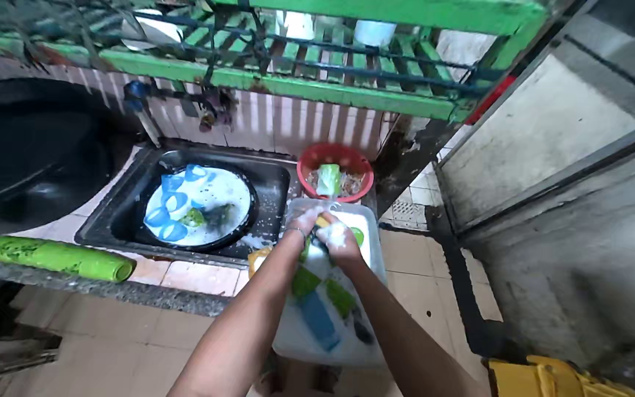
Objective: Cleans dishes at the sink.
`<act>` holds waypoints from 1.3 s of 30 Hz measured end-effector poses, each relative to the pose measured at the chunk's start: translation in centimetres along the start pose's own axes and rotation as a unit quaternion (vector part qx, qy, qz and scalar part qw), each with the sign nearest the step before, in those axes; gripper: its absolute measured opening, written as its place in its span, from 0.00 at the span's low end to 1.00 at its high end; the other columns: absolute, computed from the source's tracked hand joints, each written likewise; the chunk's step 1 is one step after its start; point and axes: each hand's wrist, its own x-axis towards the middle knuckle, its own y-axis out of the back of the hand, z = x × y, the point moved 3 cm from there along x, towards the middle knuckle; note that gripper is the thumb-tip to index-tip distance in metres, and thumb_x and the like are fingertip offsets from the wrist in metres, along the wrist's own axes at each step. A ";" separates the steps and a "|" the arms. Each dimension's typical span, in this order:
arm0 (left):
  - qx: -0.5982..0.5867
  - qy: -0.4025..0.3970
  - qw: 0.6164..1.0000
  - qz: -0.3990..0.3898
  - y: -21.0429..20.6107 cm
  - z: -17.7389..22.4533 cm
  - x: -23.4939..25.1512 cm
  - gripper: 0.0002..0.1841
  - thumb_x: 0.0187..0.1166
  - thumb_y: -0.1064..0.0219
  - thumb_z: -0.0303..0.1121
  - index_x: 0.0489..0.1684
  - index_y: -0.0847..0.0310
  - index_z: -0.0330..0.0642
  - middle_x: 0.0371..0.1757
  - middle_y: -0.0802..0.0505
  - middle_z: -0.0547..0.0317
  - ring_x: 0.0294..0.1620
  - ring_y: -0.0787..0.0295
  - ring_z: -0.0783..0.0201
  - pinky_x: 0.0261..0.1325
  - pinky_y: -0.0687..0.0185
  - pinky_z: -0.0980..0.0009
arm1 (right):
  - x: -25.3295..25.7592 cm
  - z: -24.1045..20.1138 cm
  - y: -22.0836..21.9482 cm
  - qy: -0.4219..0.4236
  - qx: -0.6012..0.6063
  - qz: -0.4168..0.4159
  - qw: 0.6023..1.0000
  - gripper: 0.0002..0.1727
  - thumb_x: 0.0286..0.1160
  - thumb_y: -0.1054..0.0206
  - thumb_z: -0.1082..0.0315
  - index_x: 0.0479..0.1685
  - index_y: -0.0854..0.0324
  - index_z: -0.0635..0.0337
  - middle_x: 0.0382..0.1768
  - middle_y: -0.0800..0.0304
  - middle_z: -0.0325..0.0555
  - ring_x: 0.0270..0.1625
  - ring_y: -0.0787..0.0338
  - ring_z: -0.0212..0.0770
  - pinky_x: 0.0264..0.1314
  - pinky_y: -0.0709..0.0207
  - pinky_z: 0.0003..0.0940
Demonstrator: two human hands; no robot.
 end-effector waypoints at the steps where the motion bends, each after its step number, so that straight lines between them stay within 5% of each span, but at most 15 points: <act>1: 0.037 -0.007 0.999 0.038 1.1 0.8 -0.7 0.23 0.81 0.31 0.48 0.61 0.14 0.36 0.60 0.09 0.37 0.65 0.14 0.42 0.68 0.22 0.38 | -1.1 -0.4 0.2 0.024 -0.033 -0.001 0.999 0.31 0.77 0.32 0.67 0.84 0.27 0.48 0.67 0.11 0.52 0.66 0.11 0.47 0.71 0.19 0.54; 5: 0.125 -0.045 0.987 0.090 3.1 1.5 -0.4 0.24 0.77 0.28 0.41 0.68 0.20 0.39 0.65 0.13 0.35 0.69 0.17 0.39 0.70 0.23 0.37 | -6.8 0.1 1.9 0.006 -0.194 0.025 0.981 0.37 0.65 0.22 0.72 0.81 0.27 0.54 0.67 0.12 0.56 0.64 0.10 0.56 0.66 0.16 0.61; 7: 0.152 -0.072 0.982 0.085 3.2 2.2 1.4 0.20 0.78 0.29 0.36 0.66 0.19 0.39 0.64 0.12 0.37 0.67 0.15 0.40 0.69 0.22 0.38 | -8.4 1.2 2.6 -0.072 -0.302 -0.026 0.950 0.37 0.68 0.26 0.70 0.84 0.30 0.53 0.77 0.22 0.57 0.74 0.17 0.60 0.72 0.21 0.63; 10: 0.220 -0.137 0.964 0.058 1.4 4.4 5.0 0.17 0.80 0.35 0.29 0.65 0.17 0.37 0.67 0.13 0.37 0.71 0.17 0.42 0.74 0.23 0.42 | -9.8 3.5 2.1 -0.122 -0.395 -0.078 0.907 0.32 0.75 0.32 0.65 0.84 0.28 0.52 0.80 0.27 0.64 0.80 0.24 0.66 0.75 0.24 0.64; 15: 0.367 -0.235 0.900 0.012 -4.8 9.1 12.5 0.26 0.76 0.30 0.31 0.77 0.24 0.40 0.75 0.19 0.31 0.73 0.19 0.32 0.70 0.21 0.34 | -8.7 4.1 1.8 -0.211 -0.335 -0.160 0.904 0.46 0.72 0.26 0.61 0.93 0.43 0.56 0.88 0.44 0.72 0.88 0.39 0.72 0.80 0.29 0.67; 17: 0.451 -0.247 0.858 -0.022 -7.3 10.5 15.1 0.34 0.77 0.28 0.35 0.86 0.33 0.40 0.82 0.25 0.30 0.76 0.23 0.28 0.71 0.23 0.30 | -8.3 4.0 1.8 -0.221 -0.308 -0.194 0.905 0.44 0.73 0.27 0.61 0.91 0.41 0.59 0.86 0.40 0.73 0.86 0.34 0.74 0.78 0.29 0.70; 20: 0.496 -0.224 0.837 -0.054 -9.9 10.3 19.2 0.42 0.77 0.27 0.45 0.91 0.42 0.43 0.83 0.27 0.30 0.82 0.30 0.29 0.75 0.31 0.27 | -8.8 3.9 2.4 -0.215 -0.272 -0.258 0.902 0.31 0.82 0.33 0.60 0.82 0.28 0.64 0.76 0.21 0.68 0.78 0.22 0.69 0.77 0.30 0.70; 25: 0.506 -0.166 0.846 0.020 -10.7 10.3 21.9 0.50 0.65 0.20 0.56 0.89 0.38 0.44 0.75 0.22 0.21 0.73 0.23 0.23 0.66 0.26 0.23 | -9.1 4.0 2.8 -0.203 -0.257 -0.262 0.908 0.31 0.85 0.37 0.61 0.86 0.32 0.62 0.82 0.29 0.67 0.84 0.29 0.68 0.83 0.37 0.68; 29: 0.325 -0.120 0.937 0.041 -6.3 10.6 13.2 0.41 0.71 0.27 0.60 0.79 0.26 0.40 0.66 0.13 0.26 0.69 0.17 0.28 0.67 0.26 0.26 | -8.5 5.4 3.0 -0.198 -0.205 -0.204 0.936 0.34 0.84 0.36 0.58 0.87 0.34 0.63 0.82 0.28 0.67 0.84 0.28 0.65 0.84 0.35 0.64; 31: 0.123 -0.094 0.988 -0.016 -4.4 7.8 7.7 0.29 0.78 0.30 0.46 0.76 0.25 0.41 0.60 0.10 0.40 0.59 0.12 0.46 0.62 0.16 0.42 | -8.5 4.4 4.4 -0.216 -0.119 -0.156 0.957 0.33 0.86 0.39 0.60 0.88 0.37 0.64 0.82 0.27 0.65 0.84 0.27 0.59 0.87 0.36 0.57; 32: 0.006 -0.068 0.997 -0.044 -3.8 5.8 5.0 0.21 0.81 0.36 0.40 0.70 0.22 0.42 0.51 0.09 0.47 0.48 0.11 0.56 0.50 0.13 0.53 | -8.8 3.7 4.9 -0.221 -0.071 -0.119 0.966 0.33 0.86 0.39 0.61 0.88 0.37 0.65 0.80 0.26 0.65 0.83 0.26 0.57 0.87 0.35 0.53; 35: -0.230 0.045 0.971 -0.053 -2.9 1.7 -1.2 0.13 0.77 0.40 0.38 0.51 0.18 0.43 0.33 0.10 0.53 0.28 0.13 0.59 0.27 0.17 0.60 | -9.6 0.1 4.4 -0.130 -0.065 0.036 0.989 0.35 0.81 0.33 0.59 0.87 0.33 0.60 0.78 0.23 0.63 0.79 0.20 0.56 0.81 0.26 0.51; 37: -0.305 0.051 0.949 -0.064 -3.6 0.8 -3.6 0.16 0.87 0.45 0.44 0.47 0.16 0.44 0.31 0.09 0.57 0.27 0.12 0.65 0.29 0.14 0.66 | -9.0 -2.3 2.7 -0.012 -0.109 0.098 0.989 0.38 0.74 0.27 0.56 0.86 0.31 0.55 0.80 0.27 0.63 0.79 0.22 0.57 0.77 0.23 0.54; 39: -0.412 0.029 0.901 -0.131 -5.5 -0.1 -3.6 0.27 0.94 0.59 0.54 0.44 0.19 0.43 0.28 0.11 0.61 0.27 0.14 0.70 0.32 0.15 0.73 | -6.8 -3.6 1.5 0.028 -0.184 0.085 0.979 0.41 0.69 0.23 0.57 0.84 0.30 0.61 0.79 0.28 0.70 0.81 0.26 0.65 0.79 0.28 0.62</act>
